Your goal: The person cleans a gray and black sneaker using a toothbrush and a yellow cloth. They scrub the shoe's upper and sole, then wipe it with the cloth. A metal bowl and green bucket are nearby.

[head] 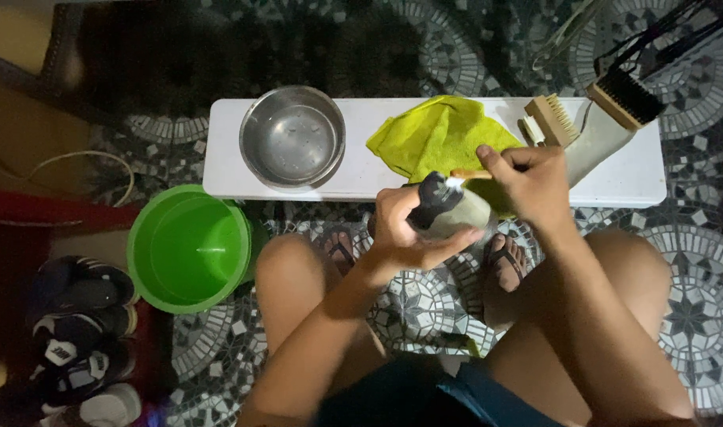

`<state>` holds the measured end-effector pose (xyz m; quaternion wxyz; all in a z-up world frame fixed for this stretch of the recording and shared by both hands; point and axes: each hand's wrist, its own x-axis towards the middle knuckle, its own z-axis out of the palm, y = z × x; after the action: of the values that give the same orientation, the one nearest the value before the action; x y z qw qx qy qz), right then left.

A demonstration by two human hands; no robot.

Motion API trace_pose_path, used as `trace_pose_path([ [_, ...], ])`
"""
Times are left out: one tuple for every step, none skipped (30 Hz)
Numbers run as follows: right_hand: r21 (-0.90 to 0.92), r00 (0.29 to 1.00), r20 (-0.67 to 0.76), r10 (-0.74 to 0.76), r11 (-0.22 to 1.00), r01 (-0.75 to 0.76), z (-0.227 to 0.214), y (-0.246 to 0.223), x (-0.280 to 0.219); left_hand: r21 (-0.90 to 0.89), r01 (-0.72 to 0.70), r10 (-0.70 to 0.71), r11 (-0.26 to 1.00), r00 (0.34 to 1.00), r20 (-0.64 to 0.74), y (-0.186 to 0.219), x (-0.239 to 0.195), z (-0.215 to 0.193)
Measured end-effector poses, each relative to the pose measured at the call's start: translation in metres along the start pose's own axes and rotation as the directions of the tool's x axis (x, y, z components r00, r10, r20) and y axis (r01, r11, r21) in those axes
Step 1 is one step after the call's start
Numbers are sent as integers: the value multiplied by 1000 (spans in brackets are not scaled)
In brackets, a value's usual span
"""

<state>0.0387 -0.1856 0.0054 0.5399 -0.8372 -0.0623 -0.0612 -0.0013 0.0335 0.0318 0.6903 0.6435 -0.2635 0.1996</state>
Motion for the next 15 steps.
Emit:
trace_pose_path([
  [2, 1000, 0, 3, 1000, -3, -5, -3, 0, 0, 3, -3, 1000, 1000, 2, 1, 1, 2],
  [-33, 999, 22, 44, 998, -44, -10, -6, 0, 30, 2, -2, 1000, 1000, 18, 2, 3, 3],
  [-69, 995, 44, 86, 994, -83, -15, -9, -1, 60, -1, -1, 998, 999, 35, 3, 6, 4],
  [-70, 996, 47, 77, 995, -73, -18, -7, -1, 62, -8, 7, 998, 1000, 29, 2, 4, 9],
  [-87, 991, 68, 118, 990, -112, -20, -6, -1, 71, -32, 31, 997, 999, 16, 0, 3, 13],
  [-101, 981, 87, 172, 981, -163, -21, -5, -6, 78, -46, 45, 996, 999, 10, 1, -1, 17],
  [-99, 981, 87, 174, 981, -165, -22, -4, -3, 79, -43, 42, 996, 999, 12, 0, 2, 16],
  [-132, 980, 63, 191, 974, -182, -24, -3, -2, 99, -47, 46, 994, 999, 18, 1, 3, 15],
  [-166, 977, 38, 208, 966, -199, -26, -2, -2, 119, -52, 49, 992, 998, 24, 1, 5, 15],
  [-163, 979, 32, 203, 967, -195, -25, -6, -5, 119, -59, 56, 991, 998, 28, 4, 7, 17],
  [-172, 977, 33, 210, 964, -201, -24, -9, -7, 149, -70, 69, 986, 998, 13, 6, 9, 19],
  [-183, 975, 40, 217, 961, -206, -23, -13, -10, 181, -78, 81, 980, 997, -7, 9, 10, 22],
  [-183, 976, 41, 212, 962, -201, -23, -4, -4, 184, -82, 85, 980, 996, -9, 3, 10, 21],
  [-196, 976, 12, 216, 958, -209, -21, 6, -5, 152, -49, 51, 987, 999, -6, 0, 7, 20],
  [-209, 975, -17, 220, 953, -218, -20, 15, -6, 120, -16, 16, 993, 1000, -2, -5, 4, 20],
])
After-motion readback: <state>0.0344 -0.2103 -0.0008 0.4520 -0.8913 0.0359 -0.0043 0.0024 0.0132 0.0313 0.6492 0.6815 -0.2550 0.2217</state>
